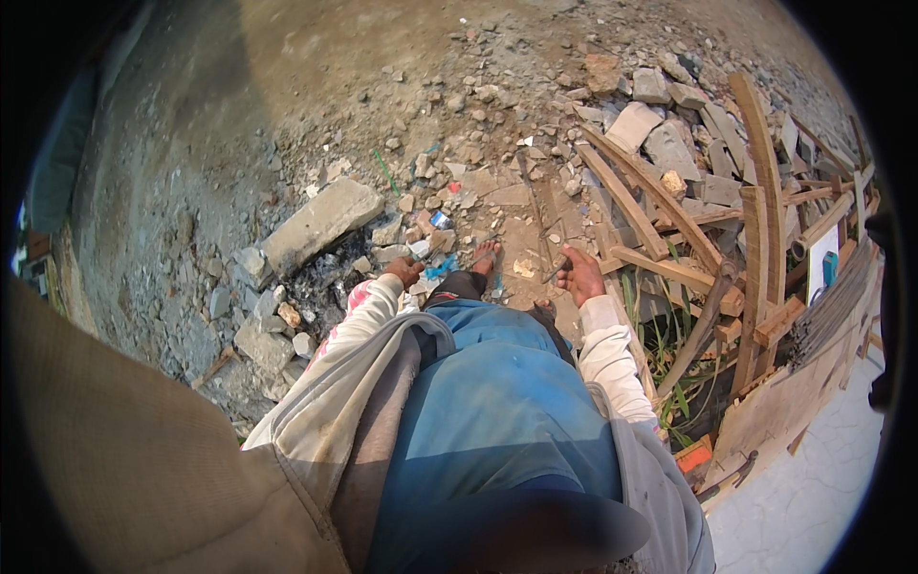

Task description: The person bends a metal rod into a U-shape using a hammer and a brick as an anvil on a wooden workbench. They then pick up a straight metal rod, inspect it, and place it back down.

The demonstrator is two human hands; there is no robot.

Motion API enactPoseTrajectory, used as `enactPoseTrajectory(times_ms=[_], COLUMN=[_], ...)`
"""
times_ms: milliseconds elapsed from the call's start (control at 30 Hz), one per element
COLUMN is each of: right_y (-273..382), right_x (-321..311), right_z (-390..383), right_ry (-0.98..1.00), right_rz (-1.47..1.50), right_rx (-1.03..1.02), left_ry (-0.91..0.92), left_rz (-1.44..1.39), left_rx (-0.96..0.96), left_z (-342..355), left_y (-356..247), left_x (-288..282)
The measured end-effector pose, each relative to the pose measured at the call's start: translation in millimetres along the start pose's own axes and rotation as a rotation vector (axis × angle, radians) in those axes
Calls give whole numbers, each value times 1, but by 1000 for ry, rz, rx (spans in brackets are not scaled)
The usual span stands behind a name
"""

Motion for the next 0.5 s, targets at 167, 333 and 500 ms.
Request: enactPoseTrajectory(times_ms=[167,333,500], right_y=[6,12,11], right_x=[1,4,4], right_z=[-2,-6,-6], right_ry=[-4,-25,-23], right_rz=[-1,-17,-28], right_rx=[-18,-35,-31], left_ry=[-14,-21,-32], left_rz=[30,61,22], left_rx=[31,30,36], left_z=[-3,-11,-12], left_y=[-15,-26,-25], left_x=[-2,-6,-9])
Point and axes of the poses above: each hand's wrist, its own z-axis towards the middle knuckle, its own x-axis out of the palm, y = z × x, the point moved 9 cm from there along z, towards the middle knuckle, and after that the axes turned 14 degrees about -x, right-handed, at the moved point
